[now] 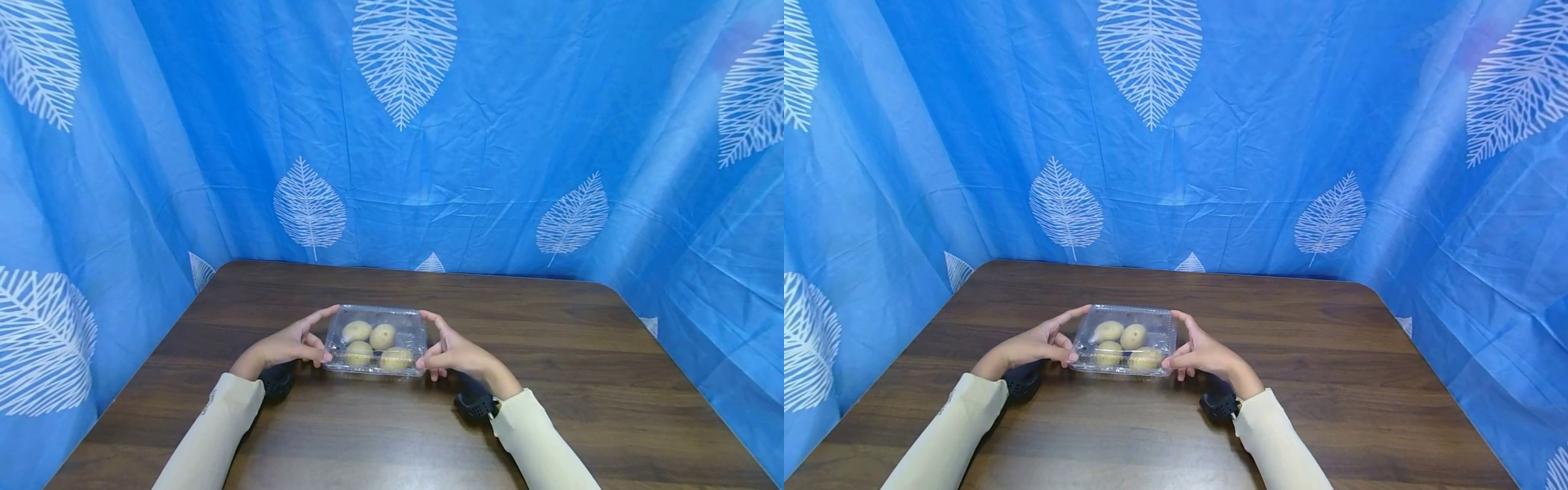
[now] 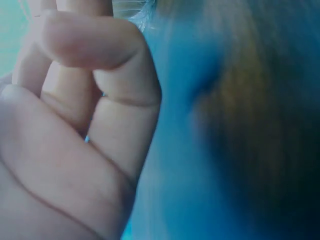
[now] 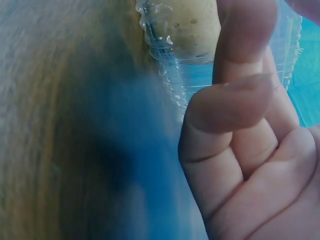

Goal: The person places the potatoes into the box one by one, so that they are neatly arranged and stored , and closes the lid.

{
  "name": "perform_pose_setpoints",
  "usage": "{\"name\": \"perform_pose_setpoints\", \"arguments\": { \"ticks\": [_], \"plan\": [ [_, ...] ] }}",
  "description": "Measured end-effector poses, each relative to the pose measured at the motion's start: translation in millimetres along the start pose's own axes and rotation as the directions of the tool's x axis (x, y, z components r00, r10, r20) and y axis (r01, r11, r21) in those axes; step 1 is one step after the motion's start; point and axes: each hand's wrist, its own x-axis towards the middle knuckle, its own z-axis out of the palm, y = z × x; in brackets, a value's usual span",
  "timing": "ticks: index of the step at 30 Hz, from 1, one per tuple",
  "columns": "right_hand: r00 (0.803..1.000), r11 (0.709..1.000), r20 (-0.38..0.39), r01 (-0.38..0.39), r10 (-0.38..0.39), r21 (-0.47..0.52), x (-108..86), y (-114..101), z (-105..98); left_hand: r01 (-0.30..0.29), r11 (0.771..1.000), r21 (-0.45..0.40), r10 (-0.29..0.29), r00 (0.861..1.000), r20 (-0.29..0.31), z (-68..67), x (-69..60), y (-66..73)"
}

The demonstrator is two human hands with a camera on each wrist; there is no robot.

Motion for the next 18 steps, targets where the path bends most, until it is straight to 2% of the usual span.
{"name": "perform_pose_setpoints", "arguments": {
  "ticks": [10, 18],
  "plan": [
    [0.999, 0.998, 0.037, 0.005, -0.007, 0.067, 1.1, 4.8, -0.2, 0.023, 1.000, 0.021, -0.023, 1.000, 0.015, 2.7, 2.3, 1.5],
    [0.999, 0.997, 0.042, 0.014, -0.017, 0.074, 3.2, 8.4, -0.6, 0.066, 0.997, -0.045, -0.064, 0.997, 0.029, 3.3, 1.7, 1.6]
  ]
}}
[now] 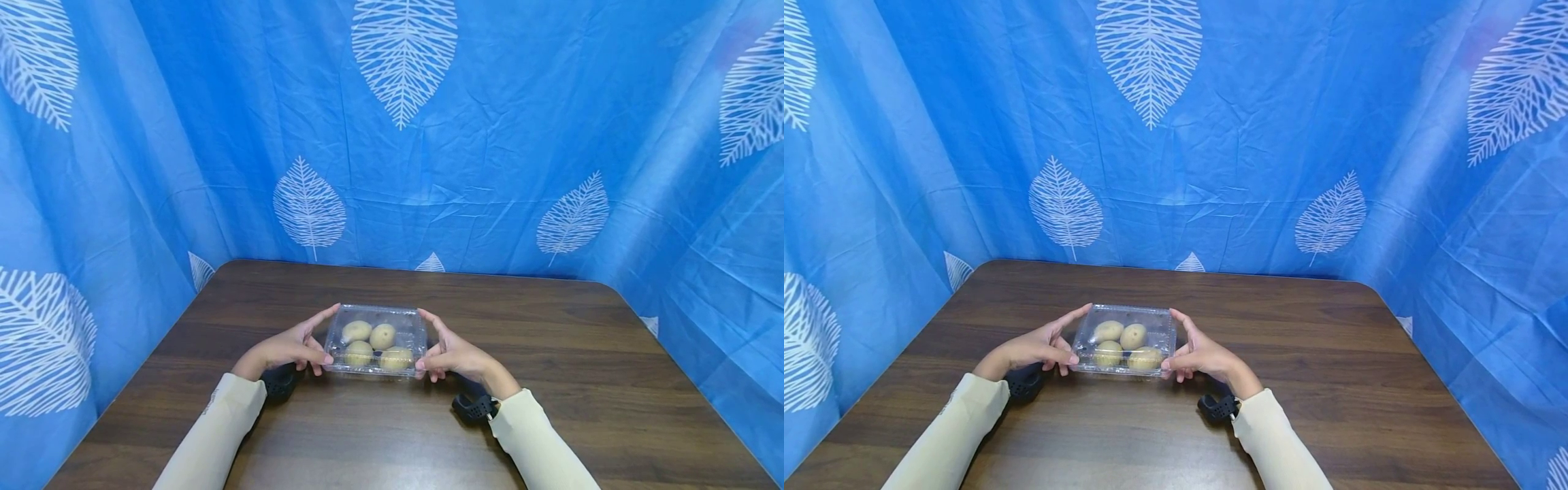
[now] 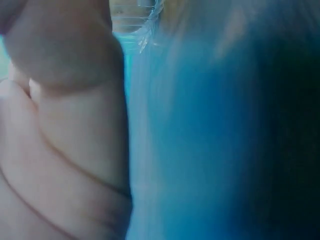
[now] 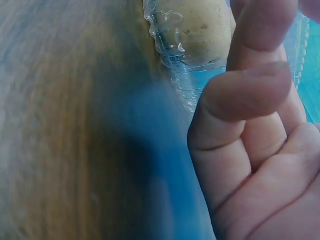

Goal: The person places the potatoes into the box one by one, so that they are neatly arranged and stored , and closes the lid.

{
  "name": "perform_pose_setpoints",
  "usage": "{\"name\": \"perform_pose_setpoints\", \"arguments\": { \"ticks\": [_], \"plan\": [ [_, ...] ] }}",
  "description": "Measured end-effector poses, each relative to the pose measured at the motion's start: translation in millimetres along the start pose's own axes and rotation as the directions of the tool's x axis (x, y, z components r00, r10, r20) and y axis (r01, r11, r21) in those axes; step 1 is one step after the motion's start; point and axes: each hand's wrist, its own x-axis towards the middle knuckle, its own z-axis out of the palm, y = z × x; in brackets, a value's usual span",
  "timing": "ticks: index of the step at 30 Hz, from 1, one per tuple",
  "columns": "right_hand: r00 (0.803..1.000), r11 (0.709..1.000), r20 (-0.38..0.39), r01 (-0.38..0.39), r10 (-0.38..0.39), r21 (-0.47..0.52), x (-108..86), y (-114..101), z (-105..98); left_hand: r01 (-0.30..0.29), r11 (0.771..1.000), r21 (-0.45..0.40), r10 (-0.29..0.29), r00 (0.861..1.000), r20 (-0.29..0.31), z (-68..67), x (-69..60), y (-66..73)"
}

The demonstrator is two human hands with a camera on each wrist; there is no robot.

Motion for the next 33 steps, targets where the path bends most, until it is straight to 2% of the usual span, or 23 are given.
{"name": "perform_pose_setpoints", "arguments": {
  "ticks": [10, 18, 27, 33],
  "plan": [
    [0.999, 0.999, -0.036, 0.013, -0.011, 0.044, 3.3, 1.8, 2.8, -0.029, 1.000, -0.009, 0.029, 1.000, -0.004, -1.6, -1.0, -1.9],
    [0.999, 0.997, -0.033, 0.004, -0.002, 0.076, 4.2, 1.2, 3.5, -0.012, 0.999, -0.039, 0.011, 1.000, -0.001, -1.1, -1.7, 0.3],
    [0.999, 0.997, -0.027, -0.024, 0.026, 0.071, 3.6, -0.4, 3.6, 0.013, 1.000, 0.002, -0.013, 1.000, -0.008, 0.8, -1.0, -0.6],
    [0.999, 0.999, -0.012, -0.033, 0.034, 0.011, 0.1, -3.3, 1.5, 0.040, 0.997, 0.062, -0.040, 0.999, -0.004, 2.6, -2.2, 2.9]
  ]
}}
